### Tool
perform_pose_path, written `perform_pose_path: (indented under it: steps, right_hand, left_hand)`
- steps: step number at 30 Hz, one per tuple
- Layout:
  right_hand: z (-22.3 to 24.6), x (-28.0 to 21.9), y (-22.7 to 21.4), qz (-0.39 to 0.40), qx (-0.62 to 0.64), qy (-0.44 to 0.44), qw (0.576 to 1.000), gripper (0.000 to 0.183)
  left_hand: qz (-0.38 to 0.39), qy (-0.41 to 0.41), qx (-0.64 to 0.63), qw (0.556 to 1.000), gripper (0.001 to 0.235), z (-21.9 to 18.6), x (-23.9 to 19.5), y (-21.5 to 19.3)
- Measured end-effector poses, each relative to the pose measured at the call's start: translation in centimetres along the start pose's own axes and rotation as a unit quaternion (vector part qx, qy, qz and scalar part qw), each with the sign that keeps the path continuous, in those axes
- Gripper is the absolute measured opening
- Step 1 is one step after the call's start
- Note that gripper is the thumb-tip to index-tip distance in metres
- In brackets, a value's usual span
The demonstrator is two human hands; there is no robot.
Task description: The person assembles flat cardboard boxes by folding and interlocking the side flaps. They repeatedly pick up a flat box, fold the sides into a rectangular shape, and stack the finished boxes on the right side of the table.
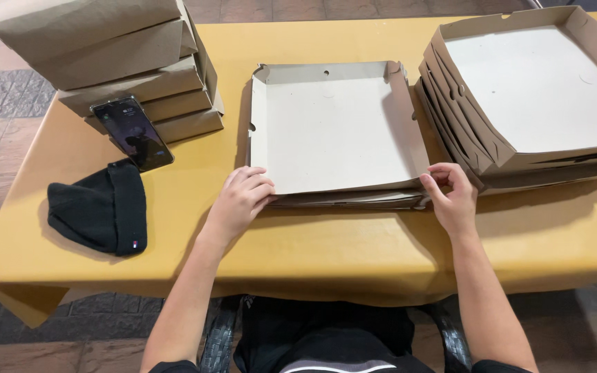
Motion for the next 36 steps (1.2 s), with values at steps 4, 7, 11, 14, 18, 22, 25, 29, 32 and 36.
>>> perform_pose_path:
  steps: [4,7,11,14,18,22,25,29,32,36]
  right_hand:
    - [0.2,-0.1,-0.3,-0.009,0.0,-0.009,1.0,0.02]
    - [0.6,-0.2,-0.6,-0.016,0.003,-0.015,1.0,0.015]
    - [0.8,-0.2,-0.5,-0.006,-0.003,-0.04,0.999,0.011]
    - [0.9,-0.3,-0.1,0.006,-0.024,-0.06,0.998,0.013]
    - [1.4,-0.5,0.4,0.005,-0.042,-0.082,0.996,0.016]
    - [2.2,-0.5,-0.3,0.0,-0.017,-0.118,0.993,0.014]
    - [2.3,-0.6,-0.7,-0.004,-0.009,-0.147,0.989,0.013]
    - [2.3,-0.9,-0.9,-0.012,0.002,-0.173,0.985,0.018]
    - [2.3,-1.2,-1.1,-0.006,0.016,-0.179,0.984,0.028]
    - [2.6,-1.3,-1.4,0.002,0.035,-0.187,0.982,0.035]
  left_hand:
    - [-0.023,0.016,-0.019,0.999,0.005,-0.8,-0.2,-1.0]
    - [-0.018,0.018,-0.033,0.999,0.006,-1.5,0.0,-1.4]
    - [-0.025,0.007,-0.102,0.994,0.008,-1.6,0.3,-1.2]
    - [-0.04,0.005,-0.141,0.989,0.007,-1.2,0.9,-1.4]
    - [-0.062,0.012,-0.139,0.988,0.007,-0.6,1.1,-2.1]
    - [-0.105,0.04,-0.135,0.984,0.007,-1.8,1.9,-4.4]
    - [-0.124,0.05,-0.14,0.981,0.006,-2.6,2.0,-5.7]
    - [-0.133,0.046,-0.151,0.978,0.005,-3.0,1.8,-6.8]
    - [-0.129,0.046,-0.167,0.976,0.006,-3.7,1.5,-7.8]
    - [-0.118,0.041,-0.182,0.975,0.006,-5.0,1.1,-9.0]
Point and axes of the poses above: each hand's wrist, its own x-axis towards the middle knuckle, its own y-axis out of the palm, z = x × y, the point moved 9 cm from there along x, towards the middle knuckle, and after that the axes turned 11 degrees about y, right-handed, at the moved point
